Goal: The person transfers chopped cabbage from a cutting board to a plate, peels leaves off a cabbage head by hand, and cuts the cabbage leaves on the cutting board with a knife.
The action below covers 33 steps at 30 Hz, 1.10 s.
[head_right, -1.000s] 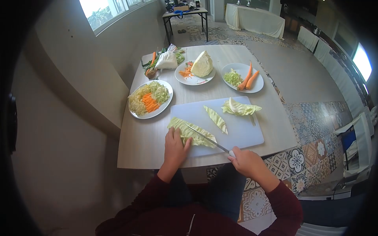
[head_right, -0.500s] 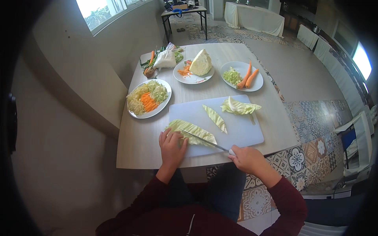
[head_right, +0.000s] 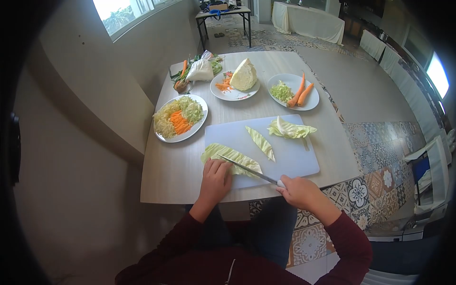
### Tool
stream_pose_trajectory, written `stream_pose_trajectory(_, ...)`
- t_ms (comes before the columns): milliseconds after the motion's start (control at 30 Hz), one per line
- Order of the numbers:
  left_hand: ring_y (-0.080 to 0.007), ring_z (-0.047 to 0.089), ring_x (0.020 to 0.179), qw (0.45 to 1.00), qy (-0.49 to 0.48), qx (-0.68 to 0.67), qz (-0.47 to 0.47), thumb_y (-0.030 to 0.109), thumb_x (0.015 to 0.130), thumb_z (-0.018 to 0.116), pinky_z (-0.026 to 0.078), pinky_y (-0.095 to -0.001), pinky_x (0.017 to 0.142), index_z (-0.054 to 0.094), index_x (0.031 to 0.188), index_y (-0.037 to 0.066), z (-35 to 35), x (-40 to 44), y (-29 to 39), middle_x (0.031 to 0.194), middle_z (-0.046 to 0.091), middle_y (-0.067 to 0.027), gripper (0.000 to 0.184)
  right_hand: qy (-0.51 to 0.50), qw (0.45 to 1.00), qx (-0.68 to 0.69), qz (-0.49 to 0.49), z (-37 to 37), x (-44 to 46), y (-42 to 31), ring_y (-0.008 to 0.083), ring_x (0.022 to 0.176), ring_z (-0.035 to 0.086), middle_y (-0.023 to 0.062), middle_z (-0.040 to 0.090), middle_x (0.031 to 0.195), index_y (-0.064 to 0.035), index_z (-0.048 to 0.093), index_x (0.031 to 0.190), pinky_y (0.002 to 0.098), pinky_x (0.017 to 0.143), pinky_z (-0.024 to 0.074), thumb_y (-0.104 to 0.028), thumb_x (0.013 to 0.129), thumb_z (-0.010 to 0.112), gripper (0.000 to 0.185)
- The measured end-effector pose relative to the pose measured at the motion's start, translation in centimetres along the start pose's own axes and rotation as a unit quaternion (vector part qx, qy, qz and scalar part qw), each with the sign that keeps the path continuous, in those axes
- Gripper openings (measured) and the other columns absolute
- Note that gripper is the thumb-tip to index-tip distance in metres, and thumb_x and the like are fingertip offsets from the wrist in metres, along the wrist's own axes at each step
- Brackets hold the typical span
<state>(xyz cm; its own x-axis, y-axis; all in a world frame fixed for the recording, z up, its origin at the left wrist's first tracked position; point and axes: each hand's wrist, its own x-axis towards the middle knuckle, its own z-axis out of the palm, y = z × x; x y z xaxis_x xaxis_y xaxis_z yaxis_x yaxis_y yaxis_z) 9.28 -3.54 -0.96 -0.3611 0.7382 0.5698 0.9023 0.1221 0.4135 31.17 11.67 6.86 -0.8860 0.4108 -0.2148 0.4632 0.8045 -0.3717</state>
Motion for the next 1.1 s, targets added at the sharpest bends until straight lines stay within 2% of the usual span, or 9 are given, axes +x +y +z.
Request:
stream_pose_trajectory(133,-0.0296,0.048,0.094,0.999,-0.006,-0.004,-0.047,0.019,0.073,0.072,0.035,-0.0456,0.092,0.057,0.093,0.005,-0.3,0.5,1.6,0.092,0.052,-0.0083,0.028,-0.013,1.0,0.005,0.008,-0.2,0.1,-0.1,0.0443,0.07,0.059,0.0238,0.061,0.07,-0.0021,0.05,0.092,0.0526,0.063,0.0453,-0.032,0.09,0.05,0.03)
stream_pose_trajectory(233,-0.0296,0.046,0.094,0.997,-0.026,-0.002,-0.067,0.023,0.071,0.075,0.034,-0.0445,0.089,0.057,0.091,0.007,-0.2,0.7,1.6,0.092,0.051,-0.0076,0.031,-0.015,1.0,0.005,0.007,0.0,0.2,0.3,0.0445,0.069,0.059,0.024,0.061,0.07,-0.0021,0.05,0.092,0.0524,0.063,0.0453,-0.032,0.09,0.051,0.03)
stream_pose_trajectory(333,-0.0285,0.048,0.094,0.999,-0.018,-0.023,-0.04,0.023,0.069,0.076,0.035,-0.0442,0.091,0.058,0.089,0.007,-0.2,0.6,1.3,0.091,0.054,-0.0079,0.032,-0.02,1.0,0.006,0.012,-0.2,0.2,0.1,0.0446,0.069,0.058,0.0241,0.06,0.07,-0.0022,0.05,0.092,0.0523,0.063,0.0454,-0.031,0.09,0.051,0.029)
stream_pose_trajectory(533,-0.0292,0.056,0.096,0.998,0.032,-0.051,0.006,0.014,0.071,0.074,0.042,-0.0458,0.089,0.06,0.087,0.005,0.5,-0.5,0.3,0.09,0.062,-0.0104,0.023,-0.013,1.0,-0.009,0.006,-0.4,0.2,0.0,0.0432,0.067,0.059,0.0223,0.061,0.068,-0.0031,0.05,0.091,0.0516,0.062,0.0459,-0.032,0.09,0.052,0.029)
stream_pose_trajectory(633,-0.0308,0.057,0.097,0.996,0.025,-0.073,-0.035,0.011,0.071,0.073,0.045,-0.0425,0.085,0.062,0.089,0.004,0.3,-0.4,0.8,0.09,0.064,-0.0112,0.022,0.002,0.999,-0.053,-0.009,-1.1,0.2,0.1,0.0413,0.066,0.06,0.0205,0.061,0.067,-0.0046,0.051,0.091,0.0505,0.06,0.0463,-0.033,0.089,0.052,0.028)
stream_pose_trajectory(733,-0.0308,0.058,0.097,0.998,0.035,-0.055,-0.007,0.011,0.072,0.072,0.047,-0.0389,0.084,0.063,0.092,0.004,0.4,-0.5,0.5,0.089,0.065,-0.0113,0.023,-0.007,0.994,-0.11,0.002,-2.4,0.2,0.0,0.0396,0.066,0.061,0.0191,0.061,0.067,-0.0058,0.051,0.09,0.0498,0.059,0.0465,-0.035,0.089,0.052,0.029)
stream_pose_trajectory(1100,-0.031,0.059,0.1,0.998,0.037,-0.045,-0.008,0.008,0.077,0.068,0.048,-0.0391,0.085,0.067,0.088,0.004,0.8,-0.8,0.8,0.09,0.067,-0.0092,0.012,-0.043,0.993,-0.112,0.002,-1.9,1.2,1.3,0.0399,0.065,0.06,0.0189,0.061,0.066,-0.0057,0.05,0.09,0.0499,0.058,0.0474,-0.039,0.091,0.05,0.033)
